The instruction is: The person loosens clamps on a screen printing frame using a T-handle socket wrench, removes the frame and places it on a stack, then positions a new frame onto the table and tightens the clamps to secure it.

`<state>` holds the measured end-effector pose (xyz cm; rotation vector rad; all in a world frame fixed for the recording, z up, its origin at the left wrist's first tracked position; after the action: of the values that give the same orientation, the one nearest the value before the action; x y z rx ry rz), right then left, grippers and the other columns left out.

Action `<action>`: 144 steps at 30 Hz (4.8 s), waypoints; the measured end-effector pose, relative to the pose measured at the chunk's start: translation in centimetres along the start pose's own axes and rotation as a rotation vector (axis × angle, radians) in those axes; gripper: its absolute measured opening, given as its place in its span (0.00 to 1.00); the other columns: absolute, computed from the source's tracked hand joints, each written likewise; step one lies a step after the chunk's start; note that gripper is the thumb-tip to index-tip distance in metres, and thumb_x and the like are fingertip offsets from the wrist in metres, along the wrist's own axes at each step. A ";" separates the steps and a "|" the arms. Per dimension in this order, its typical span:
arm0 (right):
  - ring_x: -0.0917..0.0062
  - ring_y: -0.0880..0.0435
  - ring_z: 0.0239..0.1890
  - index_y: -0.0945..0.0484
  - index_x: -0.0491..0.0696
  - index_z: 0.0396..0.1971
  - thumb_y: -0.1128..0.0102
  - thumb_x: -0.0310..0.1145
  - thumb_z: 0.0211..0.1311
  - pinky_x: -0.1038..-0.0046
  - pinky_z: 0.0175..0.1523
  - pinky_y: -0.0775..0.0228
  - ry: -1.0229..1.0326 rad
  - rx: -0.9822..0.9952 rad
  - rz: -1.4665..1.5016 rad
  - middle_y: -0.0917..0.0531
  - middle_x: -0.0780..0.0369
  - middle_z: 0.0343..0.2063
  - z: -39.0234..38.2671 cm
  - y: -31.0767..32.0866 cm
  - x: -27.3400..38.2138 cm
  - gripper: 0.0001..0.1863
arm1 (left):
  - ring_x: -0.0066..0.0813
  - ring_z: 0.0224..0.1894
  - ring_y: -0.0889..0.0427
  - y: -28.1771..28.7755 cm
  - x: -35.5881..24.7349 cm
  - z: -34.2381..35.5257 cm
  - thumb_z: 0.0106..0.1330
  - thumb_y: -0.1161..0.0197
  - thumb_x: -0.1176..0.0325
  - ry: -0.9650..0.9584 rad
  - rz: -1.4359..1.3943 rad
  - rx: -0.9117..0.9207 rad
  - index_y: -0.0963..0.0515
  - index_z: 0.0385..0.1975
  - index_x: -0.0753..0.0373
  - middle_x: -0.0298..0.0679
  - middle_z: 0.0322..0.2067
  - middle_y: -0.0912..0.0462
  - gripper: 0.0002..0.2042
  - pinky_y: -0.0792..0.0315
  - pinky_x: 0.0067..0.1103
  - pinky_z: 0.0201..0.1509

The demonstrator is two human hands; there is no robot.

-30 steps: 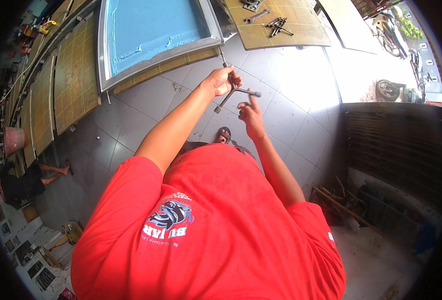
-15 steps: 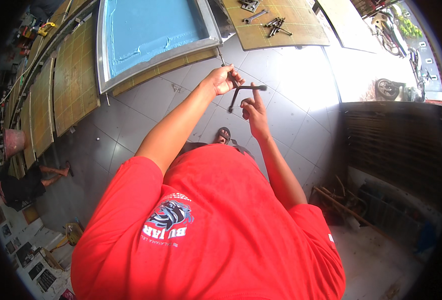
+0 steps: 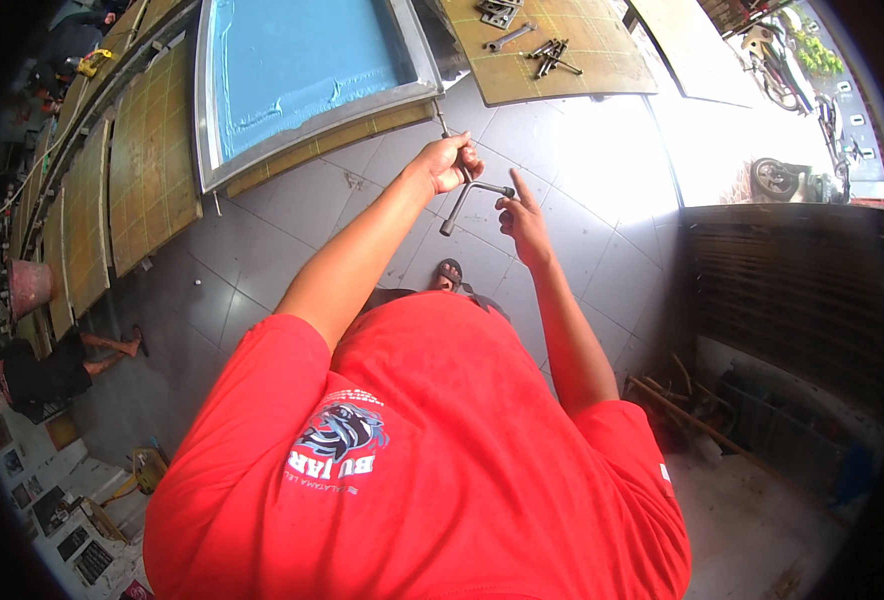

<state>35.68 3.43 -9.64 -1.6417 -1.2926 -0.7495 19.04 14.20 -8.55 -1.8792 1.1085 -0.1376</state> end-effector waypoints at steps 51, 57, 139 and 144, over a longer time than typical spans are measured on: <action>0.75 0.24 0.36 0.24 0.43 0.42 0.51 0.42 0.63 0.75 0.45 0.34 0.467 -0.016 -0.691 0.19 0.59 0.32 9.0 -6.9 6.7 0.18 | 0.14 0.15 0.45 18.9 -1.9 -28.4 0.68 0.52 0.63 -0.259 -0.196 -0.315 0.36 0.25 0.58 0.28 0.18 0.37 0.10 0.43 0.15 0.23; 0.74 0.24 0.42 0.35 0.46 0.56 0.55 0.46 0.65 0.74 0.45 0.32 -0.235 0.852 -0.364 0.26 0.57 0.48 -2.0 -24.0 -4.6 0.25 | 0.14 0.15 0.44 19.7 -8.1 -28.7 0.69 0.54 0.63 -0.239 -0.139 -0.257 0.37 0.24 0.58 0.28 0.18 0.37 0.11 0.40 0.14 0.24; 0.79 0.25 0.24 0.51 0.55 0.65 0.50 0.25 0.52 0.78 0.35 0.32 0.152 0.305 -0.622 0.20 0.61 0.24 -7.3 -43.9 -19.3 0.38 | 0.40 0.45 0.24 27.8 -17.6 -28.4 0.69 0.55 0.63 0.038 0.247 -0.107 0.32 0.22 0.58 0.39 0.27 0.27 0.13 0.35 0.41 0.56; 0.87 0.32 0.22 0.56 0.56 0.66 0.56 0.20 0.55 0.84 0.26 0.39 0.176 0.147 -0.176 0.25 0.65 0.25 -8.9 -42.2 -15.8 0.38 | 0.38 0.38 0.24 28.9 -18.0 -28.3 0.69 0.54 0.65 -0.017 0.180 -0.112 0.33 0.25 0.60 0.40 0.24 0.28 0.10 0.32 0.43 0.53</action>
<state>-8.60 -8.77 -8.01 -1.3276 -1.3435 -0.8632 -24.03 4.08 -8.20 -1.8640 1.2902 0.0431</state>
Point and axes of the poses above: each hand's wrist, its own z-axis towards the middle knuckle, its own y-axis out of the back of the hand, x = y × z, the point moved 1 cm from there along z, towards the middle knuckle
